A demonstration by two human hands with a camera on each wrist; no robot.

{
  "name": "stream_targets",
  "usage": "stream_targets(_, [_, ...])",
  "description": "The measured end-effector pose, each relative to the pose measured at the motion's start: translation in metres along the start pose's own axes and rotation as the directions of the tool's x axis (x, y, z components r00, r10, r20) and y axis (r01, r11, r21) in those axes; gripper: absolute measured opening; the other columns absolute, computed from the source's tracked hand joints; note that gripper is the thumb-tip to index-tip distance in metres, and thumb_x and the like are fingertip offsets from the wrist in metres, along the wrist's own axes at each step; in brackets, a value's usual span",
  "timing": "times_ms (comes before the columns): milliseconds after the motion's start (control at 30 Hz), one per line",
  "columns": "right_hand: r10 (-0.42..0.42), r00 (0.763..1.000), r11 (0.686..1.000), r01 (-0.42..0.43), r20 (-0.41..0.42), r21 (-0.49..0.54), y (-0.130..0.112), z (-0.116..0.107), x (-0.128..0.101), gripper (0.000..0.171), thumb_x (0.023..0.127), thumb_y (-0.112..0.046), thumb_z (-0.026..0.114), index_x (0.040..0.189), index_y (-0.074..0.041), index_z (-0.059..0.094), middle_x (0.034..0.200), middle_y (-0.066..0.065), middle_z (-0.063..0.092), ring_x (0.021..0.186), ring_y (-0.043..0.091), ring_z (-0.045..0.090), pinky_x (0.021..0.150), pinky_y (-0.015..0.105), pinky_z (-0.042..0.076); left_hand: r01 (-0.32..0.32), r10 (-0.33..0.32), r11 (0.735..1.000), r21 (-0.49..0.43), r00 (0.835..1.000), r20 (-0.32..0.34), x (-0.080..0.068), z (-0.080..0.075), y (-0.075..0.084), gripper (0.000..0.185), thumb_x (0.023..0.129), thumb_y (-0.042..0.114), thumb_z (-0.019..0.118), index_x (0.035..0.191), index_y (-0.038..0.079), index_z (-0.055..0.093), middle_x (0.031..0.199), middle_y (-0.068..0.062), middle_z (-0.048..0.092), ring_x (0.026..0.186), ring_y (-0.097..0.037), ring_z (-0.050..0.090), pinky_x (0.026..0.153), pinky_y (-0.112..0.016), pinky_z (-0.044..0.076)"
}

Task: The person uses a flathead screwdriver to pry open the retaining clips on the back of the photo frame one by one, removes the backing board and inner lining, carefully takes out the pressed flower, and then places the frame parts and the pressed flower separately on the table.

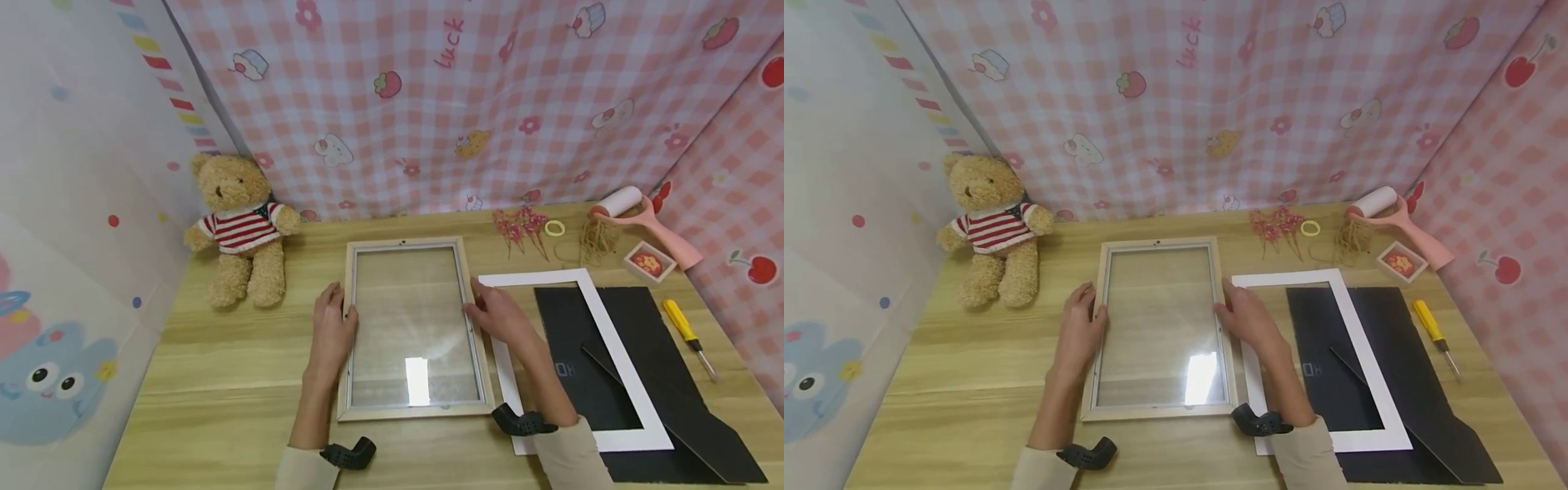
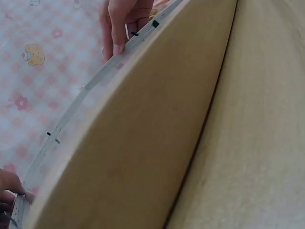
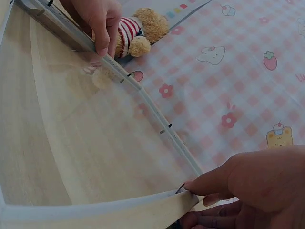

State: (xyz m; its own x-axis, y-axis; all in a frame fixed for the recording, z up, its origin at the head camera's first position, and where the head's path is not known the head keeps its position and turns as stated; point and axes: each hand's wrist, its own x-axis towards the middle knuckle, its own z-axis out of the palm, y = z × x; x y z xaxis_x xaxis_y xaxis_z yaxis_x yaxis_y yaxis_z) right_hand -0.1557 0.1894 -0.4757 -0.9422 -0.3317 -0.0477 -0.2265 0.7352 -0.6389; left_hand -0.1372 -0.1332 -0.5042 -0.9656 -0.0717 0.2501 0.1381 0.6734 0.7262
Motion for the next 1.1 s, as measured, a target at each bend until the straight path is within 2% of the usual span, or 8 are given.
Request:
stream_targets(233, [-0.005,1.000,1.000,0.005,-0.011,0.023,0.002,-0.001,-0.001,0.060,0.108,-0.010,0.066,0.153,0.022,0.045,0.102,0.029,0.074,0.086,0.031,0.065,0.083,0.052,0.057,-0.003,0.003,0.999,0.036,1.000,-0.009,0.004,0.013,-0.027,0.043,0.097,0.004,0.063,0.132,-0.021,0.067,0.142,-0.037,0.066,0.133,-0.056,0.061,0.114,-0.065,0.051])
stream_targets(400, [-0.014,1.000,1.000,0.014,-0.008,0.023,0.003,-0.001,-0.001,0.060,0.108,-0.011,0.067,0.153,0.022,0.045,0.099,0.025,0.074,0.082,0.027,0.063,0.078,0.047,0.056,0.006,-0.005,0.998,0.056,1.000,-0.016,0.006,0.013,-0.031,0.044,0.094,0.006,0.064,0.131,-0.017,0.070,0.141,-0.035,0.068,0.130,-0.055,0.066,0.112,-0.061,0.056])
stream_targets(500, [-0.016,1.000,1.000,0.016,-0.007,0.023,0.001,-0.001,-0.001,0.060,0.108,-0.011,0.066,0.154,0.022,0.045,0.099,0.026,0.074,0.082,0.028,0.064,0.078,0.048,0.056,0.083,-0.082,0.994,-0.072,0.997,0.004,0.006,0.004,-0.018,0.046,0.093,0.004,0.065,0.133,-0.017,0.068,0.136,-0.036,0.070,0.120,-0.052,0.072,0.103,-0.056,0.063])
stream_targets(567, [-0.013,1.000,1.000,0.013,-0.005,0.021,0.000,-0.002,-0.001,0.061,0.109,-0.012,0.066,0.154,0.022,0.044,0.098,0.026,0.073,0.082,0.028,0.063,0.078,0.047,0.055,0.173,-0.167,0.969,-0.179,0.985,0.043,0.006,-0.003,-0.010,0.046,0.095,0.003,0.066,0.137,-0.015,0.066,0.135,-0.036,0.070,0.115,-0.049,0.075,0.095,-0.046,0.066])
stream_targets(667, [-0.008,1.000,1.000,0.008,0.003,0.012,-0.001,-0.003,-0.001,0.061,0.109,-0.012,0.065,0.154,0.022,0.044,0.096,0.024,0.072,0.081,0.027,0.060,0.076,0.045,0.053,0.337,-0.305,0.868,-0.365,0.941,0.144,0.005,-0.014,0.002,0.051,0.097,0.000,0.065,0.147,-0.010,0.058,0.147,-0.032,0.065,0.118,-0.047,0.074,0.086,-0.028,0.064])
stream_targets(800, [0.000,1.000,1.000,0.000,0.013,0.005,-0.001,-0.003,-0.001,0.061,0.110,-0.013,0.064,0.155,0.022,0.043,0.095,0.022,0.071,0.080,0.026,0.059,0.076,0.044,0.052,0.454,-0.389,0.718,-0.528,0.890,0.235,0.007,-0.015,-0.002,0.059,0.098,-0.007,0.058,0.156,-0.005,0.047,0.161,-0.026,0.054,0.122,-0.035,0.068,0.082,-0.013,0.053])
stream_targets(967, [0.013,1.000,1.000,-0.013,0.019,0.005,0.001,-0.002,0.000,0.061,0.110,-0.012,0.063,0.156,0.021,0.042,0.096,0.022,0.070,0.082,0.026,0.060,0.077,0.045,0.053,0.509,-0.435,0.526,-0.681,0.849,0.299,0.008,-0.014,-0.007,0.067,0.096,-0.012,0.055,0.161,-0.003,0.040,0.162,-0.022,0.049,0.124,-0.018,0.053,0.081,-0.014,0.048])
stream_targets(1100, [0.016,1.000,1.000,-0.016,0.016,0.007,0.001,0.000,0.001,0.060,0.110,-0.011,0.063,0.156,0.021,0.042,0.101,0.026,0.072,0.085,0.029,0.064,0.079,0.049,0.056,0.505,-0.439,0.446,-0.739,0.843,0.311,0.009,-0.013,-0.006,0.071,0.093,-0.015,0.061,0.160,-0.005,0.039,0.159,-0.023,0.048,0.108,-0.013,0.060,0.076,-0.016,0.055])
